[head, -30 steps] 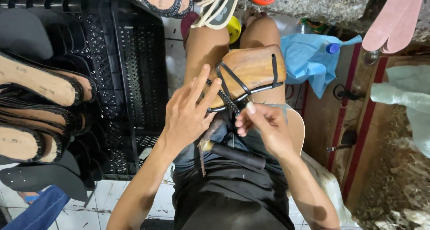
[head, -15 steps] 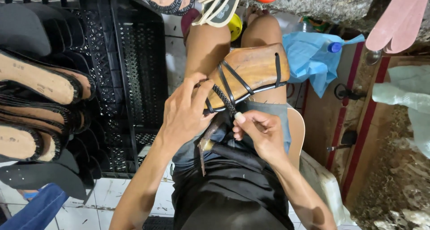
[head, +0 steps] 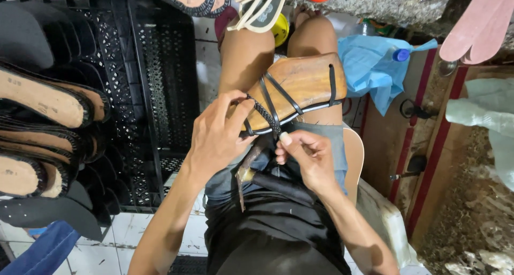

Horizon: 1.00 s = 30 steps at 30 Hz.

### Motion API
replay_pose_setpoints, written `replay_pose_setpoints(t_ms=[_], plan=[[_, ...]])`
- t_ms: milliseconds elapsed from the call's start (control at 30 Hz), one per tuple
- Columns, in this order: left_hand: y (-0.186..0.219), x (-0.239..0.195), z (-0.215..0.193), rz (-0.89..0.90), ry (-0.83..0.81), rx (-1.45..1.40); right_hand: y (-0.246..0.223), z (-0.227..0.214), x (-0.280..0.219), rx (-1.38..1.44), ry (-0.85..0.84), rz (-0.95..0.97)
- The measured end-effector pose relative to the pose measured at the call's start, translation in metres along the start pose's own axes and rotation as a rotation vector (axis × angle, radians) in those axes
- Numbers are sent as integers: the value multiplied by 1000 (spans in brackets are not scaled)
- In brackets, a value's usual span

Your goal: Assembling sandals by fitting straps into soles, using a wooden last for shaping, and hammering components together.

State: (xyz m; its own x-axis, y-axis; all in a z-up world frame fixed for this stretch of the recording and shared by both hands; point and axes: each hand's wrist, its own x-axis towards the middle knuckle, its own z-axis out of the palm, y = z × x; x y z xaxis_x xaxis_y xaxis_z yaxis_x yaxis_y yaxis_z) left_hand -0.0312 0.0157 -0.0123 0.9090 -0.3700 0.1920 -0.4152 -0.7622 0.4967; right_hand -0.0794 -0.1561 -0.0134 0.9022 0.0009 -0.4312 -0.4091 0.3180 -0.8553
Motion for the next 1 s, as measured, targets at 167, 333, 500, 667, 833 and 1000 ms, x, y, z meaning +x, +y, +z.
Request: replay_pose_setpoints(t_ms=[167,333,500,667,833,1000], plan=[[0,3,-5,-36,-55,-67,8,6,5,21,2,-29],[-4,5,-4,-71,-108,-80,14,8,14,-1,-33,-60],[-5,9,-9,-54,-149,-72,24,9,19,24,-70,-75],[-15,10,-2,-101,-135,-139,22,18,21,18,-27,-124],[-15,15,-5,-129,-138,-190,23,19,23,-39,0,-168],[-18,18,-4,-114,-165,-178,19,23,34,-76,1,-209]])
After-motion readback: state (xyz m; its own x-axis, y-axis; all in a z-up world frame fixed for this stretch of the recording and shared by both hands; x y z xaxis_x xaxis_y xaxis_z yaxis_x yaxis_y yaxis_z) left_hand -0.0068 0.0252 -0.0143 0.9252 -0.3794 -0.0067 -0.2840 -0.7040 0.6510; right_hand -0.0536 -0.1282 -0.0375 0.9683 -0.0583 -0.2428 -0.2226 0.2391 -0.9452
